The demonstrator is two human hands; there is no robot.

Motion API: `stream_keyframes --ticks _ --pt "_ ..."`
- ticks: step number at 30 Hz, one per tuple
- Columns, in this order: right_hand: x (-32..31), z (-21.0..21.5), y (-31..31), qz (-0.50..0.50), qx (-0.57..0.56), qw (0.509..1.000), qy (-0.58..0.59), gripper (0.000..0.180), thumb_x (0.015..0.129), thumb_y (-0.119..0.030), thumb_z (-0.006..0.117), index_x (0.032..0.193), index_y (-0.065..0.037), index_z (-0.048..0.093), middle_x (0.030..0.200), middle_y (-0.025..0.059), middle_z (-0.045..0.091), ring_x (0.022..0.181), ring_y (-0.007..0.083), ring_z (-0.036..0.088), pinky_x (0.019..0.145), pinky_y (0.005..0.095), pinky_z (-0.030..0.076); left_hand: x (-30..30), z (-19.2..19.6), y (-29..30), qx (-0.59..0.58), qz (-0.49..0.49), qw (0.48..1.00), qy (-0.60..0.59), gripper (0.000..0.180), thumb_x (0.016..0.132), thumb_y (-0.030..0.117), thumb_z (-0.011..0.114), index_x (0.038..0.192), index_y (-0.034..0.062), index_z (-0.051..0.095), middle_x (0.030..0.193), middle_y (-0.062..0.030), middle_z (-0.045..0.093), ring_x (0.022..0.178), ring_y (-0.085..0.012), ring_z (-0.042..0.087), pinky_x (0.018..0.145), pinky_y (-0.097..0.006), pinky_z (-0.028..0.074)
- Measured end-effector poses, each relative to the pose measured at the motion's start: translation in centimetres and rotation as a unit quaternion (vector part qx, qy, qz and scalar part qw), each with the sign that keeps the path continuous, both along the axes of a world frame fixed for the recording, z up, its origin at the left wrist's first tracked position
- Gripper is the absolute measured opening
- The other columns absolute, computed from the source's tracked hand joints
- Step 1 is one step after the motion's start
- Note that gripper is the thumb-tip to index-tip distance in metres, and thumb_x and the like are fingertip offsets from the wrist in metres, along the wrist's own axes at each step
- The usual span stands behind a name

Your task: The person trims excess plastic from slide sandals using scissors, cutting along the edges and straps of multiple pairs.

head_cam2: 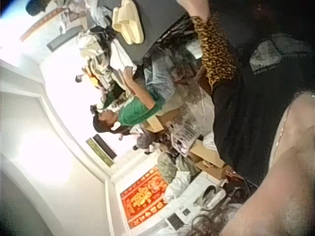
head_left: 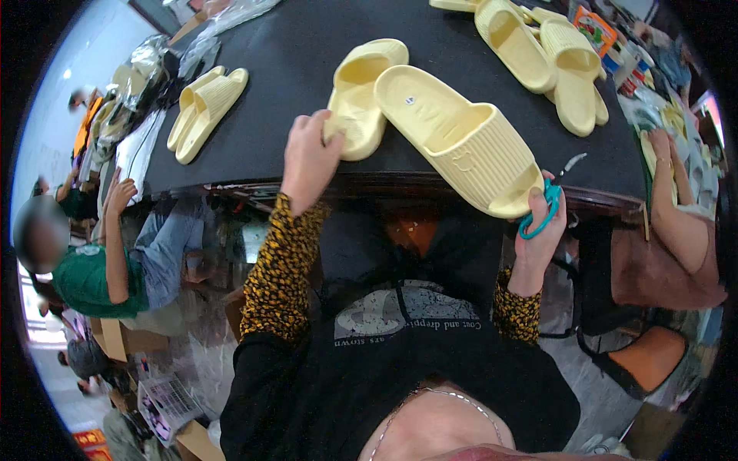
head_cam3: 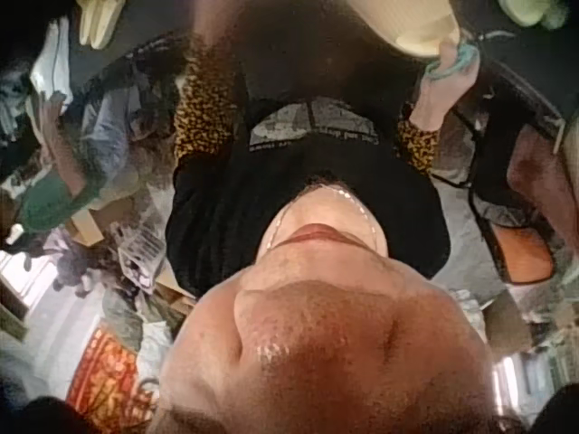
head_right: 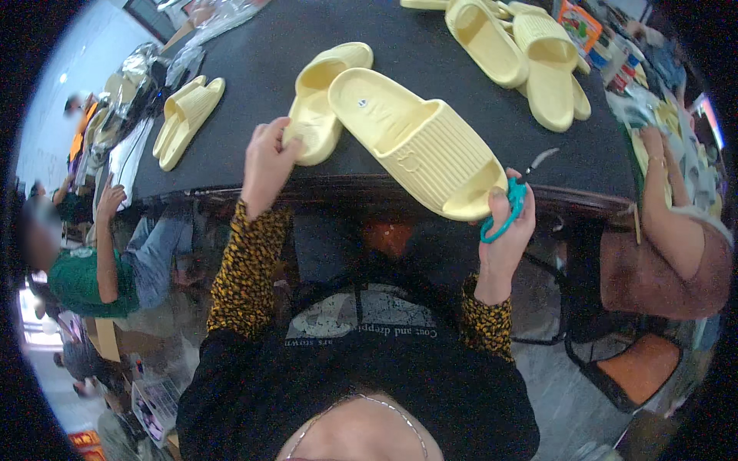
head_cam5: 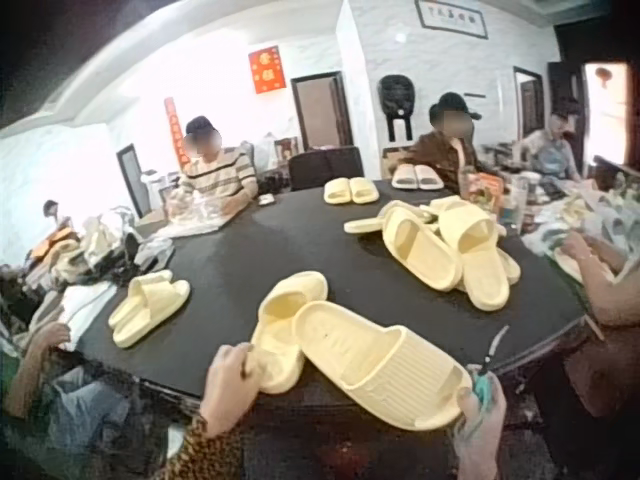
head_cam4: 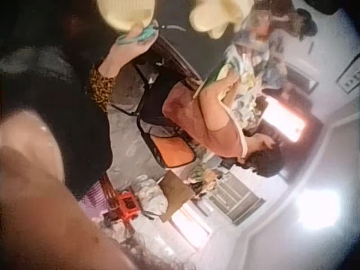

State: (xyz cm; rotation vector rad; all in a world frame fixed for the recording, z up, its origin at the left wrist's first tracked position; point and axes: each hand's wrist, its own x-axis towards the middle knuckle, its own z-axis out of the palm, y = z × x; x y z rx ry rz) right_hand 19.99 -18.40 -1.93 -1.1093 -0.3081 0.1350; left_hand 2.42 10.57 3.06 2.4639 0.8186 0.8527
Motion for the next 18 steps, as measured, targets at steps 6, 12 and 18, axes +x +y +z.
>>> stream_keyframes --ticks 6,12,18 --pt "-0.1 -0.5 -0.7 0.029 -0.017 0.999 -0.010 0.043 0.084 -0.016 0.064 0.119 0.006 0.051 0.111 0.0110 0.060 0.103 0.0181 0.058 0.094 0.0308 0.043 -1.4 -0.5 -6.3 0.018 -0.028 0.998 -0.062 0.021 0.082 0.010 0.065 0.100 -0.0006 0.062 0.089 -0.0161 0.054 0.082 -0.0321 0.059 0.072 -0.038 0.050" --pt "-0.9 0.7 -1.2 0.034 -0.035 0.998 -0.028 0.042 0.085 -0.015 0.063 0.120 0.006 0.051 0.111 0.0116 0.061 0.102 0.0186 0.058 0.093 0.0311 0.043 -3.0 -1.6 -8.7 -0.085 -0.063 0.985 -0.133 0.014 0.084 0.007 0.066 0.095 -0.0003 0.063 0.081 -0.0117 0.055 0.067 -0.0248 0.059 0.061 -0.032 0.049" --pt "-0.8 0.6 -1.4 0.024 -0.022 0.999 -0.014 0.041 0.084 -0.013 0.065 0.118 0.005 0.052 0.107 0.0098 0.061 0.098 0.0162 0.059 0.090 0.0293 0.045 -3.5 -2.0 -7.5 -0.399 -0.011 0.887 -0.234 0.016 0.092 0.017 0.063 0.092 0.0016 0.058 0.078 -0.0009 0.060 0.065 -0.0053 0.053 0.057 -0.019 0.045"
